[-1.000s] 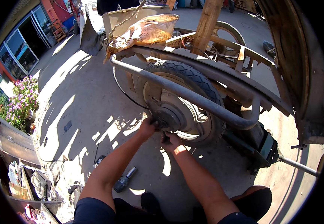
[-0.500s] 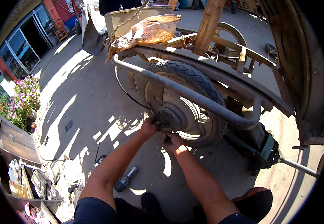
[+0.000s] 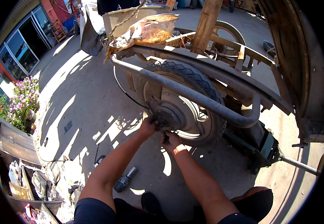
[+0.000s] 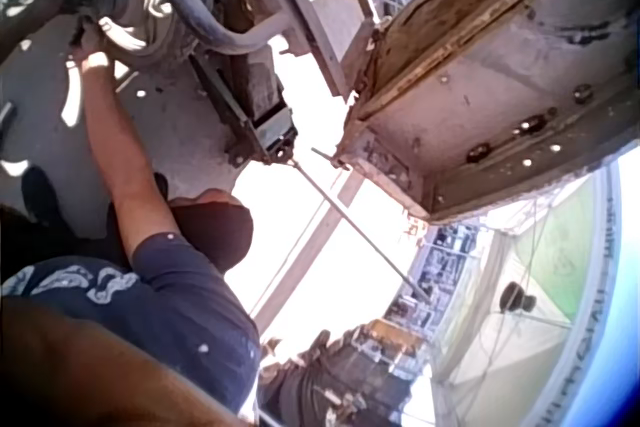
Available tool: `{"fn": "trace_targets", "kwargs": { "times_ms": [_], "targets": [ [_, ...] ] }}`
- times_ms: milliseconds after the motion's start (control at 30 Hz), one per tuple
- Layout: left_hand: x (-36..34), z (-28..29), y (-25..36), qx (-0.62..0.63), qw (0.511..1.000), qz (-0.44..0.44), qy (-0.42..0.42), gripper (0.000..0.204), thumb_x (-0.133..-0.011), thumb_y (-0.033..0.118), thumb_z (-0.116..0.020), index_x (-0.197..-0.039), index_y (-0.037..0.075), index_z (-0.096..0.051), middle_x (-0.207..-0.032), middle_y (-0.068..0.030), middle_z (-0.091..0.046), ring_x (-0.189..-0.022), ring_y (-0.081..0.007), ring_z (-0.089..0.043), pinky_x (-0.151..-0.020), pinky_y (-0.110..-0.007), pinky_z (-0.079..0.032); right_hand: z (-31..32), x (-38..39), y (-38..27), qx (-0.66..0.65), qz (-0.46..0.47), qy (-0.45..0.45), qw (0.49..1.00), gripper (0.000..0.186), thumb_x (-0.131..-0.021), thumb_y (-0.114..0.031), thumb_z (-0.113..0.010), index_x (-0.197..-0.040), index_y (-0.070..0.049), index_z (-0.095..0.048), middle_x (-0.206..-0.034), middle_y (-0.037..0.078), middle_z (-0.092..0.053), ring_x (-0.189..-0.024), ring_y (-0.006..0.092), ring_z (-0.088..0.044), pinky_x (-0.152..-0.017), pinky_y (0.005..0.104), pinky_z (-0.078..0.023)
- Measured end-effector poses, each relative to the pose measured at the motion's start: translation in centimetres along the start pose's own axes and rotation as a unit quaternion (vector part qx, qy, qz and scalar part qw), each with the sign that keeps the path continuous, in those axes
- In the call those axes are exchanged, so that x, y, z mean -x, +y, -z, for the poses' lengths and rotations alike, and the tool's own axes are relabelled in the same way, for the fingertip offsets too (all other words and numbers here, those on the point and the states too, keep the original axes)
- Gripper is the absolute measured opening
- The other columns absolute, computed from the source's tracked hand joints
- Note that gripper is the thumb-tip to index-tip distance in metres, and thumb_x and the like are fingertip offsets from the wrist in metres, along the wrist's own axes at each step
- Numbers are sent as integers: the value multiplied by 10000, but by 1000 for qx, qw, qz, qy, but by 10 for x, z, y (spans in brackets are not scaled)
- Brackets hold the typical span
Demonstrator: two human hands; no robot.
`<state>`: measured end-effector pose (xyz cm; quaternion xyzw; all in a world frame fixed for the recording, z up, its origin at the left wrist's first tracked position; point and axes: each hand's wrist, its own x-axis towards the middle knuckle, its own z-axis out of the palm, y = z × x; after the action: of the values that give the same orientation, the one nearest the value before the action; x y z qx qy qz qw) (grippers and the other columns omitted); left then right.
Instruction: The person squats beside a wheel mounted on a frame and uses a wrench to loosen and remove the hub nut and washer. They then remove the hub cap and continue to disassemble the hub components by hand.
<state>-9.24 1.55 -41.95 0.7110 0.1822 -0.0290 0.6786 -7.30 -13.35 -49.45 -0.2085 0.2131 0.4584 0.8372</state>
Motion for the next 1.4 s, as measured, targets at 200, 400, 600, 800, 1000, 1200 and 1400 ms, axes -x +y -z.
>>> {"fn": "trace_targets", "kwargs": {
  "times_ms": [200, 400, 600, 800, 1000, 1200, 1400],
  "targets": [
    [-2, 0, -1, -12, 1000, -8, 2, 302, -949, 58, -481, -1241, -3, -527, -1090, -96, -629, -942, -207, -626, -768, -340, -551, -9, 1, 5, -21, 86, 38, 995, 74, -939, -121, -510, -943, -68, -561, -794, 60, -569, -658, 163, -526, -586, 284, -454],
    [-3, 1, -4, -13, 1000, -8, 5, 299, -946, 58, -489, -1235, -3, -533, -1083, -92, -631, -937, -201, -625, -762, -336, -551, -2, 12, 0, 3, 39, -55, 998, 79, -942, -113, -506, -939, -65, -568, -778, 57, -572, -654, 156, -528, -577, 286, -456],
    [-5, -1, -4, -28, 1000, -14, 0, 298, -941, 56, -497, -1231, 4, -539, -1078, -86, -634, -933, -194, -625, -760, -334, -550, 3, 5, -2, -6, 19, -11, 1000, 86, -948, -112, -496, -964, -46, -549, -729, 55, -542, -635, 152, -512, -573, 278, -458],
    [-4, 5, -6, -9, 1000, -7, 6, 296, -941, 54, -496, -1229, 7, -543, -1088, -88, -633, -942, -196, -627, -764, -335, -554, -8, 13, 4, -17, 25, -21, 999, 124, -957, -144, -483, -976, -44, -552, -717, 66, -535, -631, 158, -510, -594, 271, -463],
    [-1, -3, 2, 3, 1000, -4, 3, 298, -943, 48, -487, -1233, 7, -543, -1087, -84, -635, -943, -192, -625, -764, -337, -558, 11, 3, -5, -10, -33, -68, 997, 172, -971, -191, -458, -966, -53, -561, -725, 67, -549, -648, 164, -526, -624, 270, -463],
    [0, -3, 2, -19, 1000, 5, 6, 295, -948, 47, -478, -1232, 8, -544, -1085, -86, -636, -933, -194, -626, -758, -338, -557, -1, -2, 2, -21, 70, 52, 996, 165, -966, -177, -462, -968, -51, -569, -741, 64, -559, -656, 165, -530, -625, 264, -457],
    [0, -2, 2, -23, 1000, -1, 7, 293, -947, 47, -477, -1228, 2, -546, -1077, -87, -636, -938, -195, -622, -750, -333, -551, 8, 8, -4, -15, -25, -83, 996, 137, -957, -146, -476, -970, -45, -568, -751, 57, -563, -667, 174, -537, -603, 272, -459]
  ]
}}
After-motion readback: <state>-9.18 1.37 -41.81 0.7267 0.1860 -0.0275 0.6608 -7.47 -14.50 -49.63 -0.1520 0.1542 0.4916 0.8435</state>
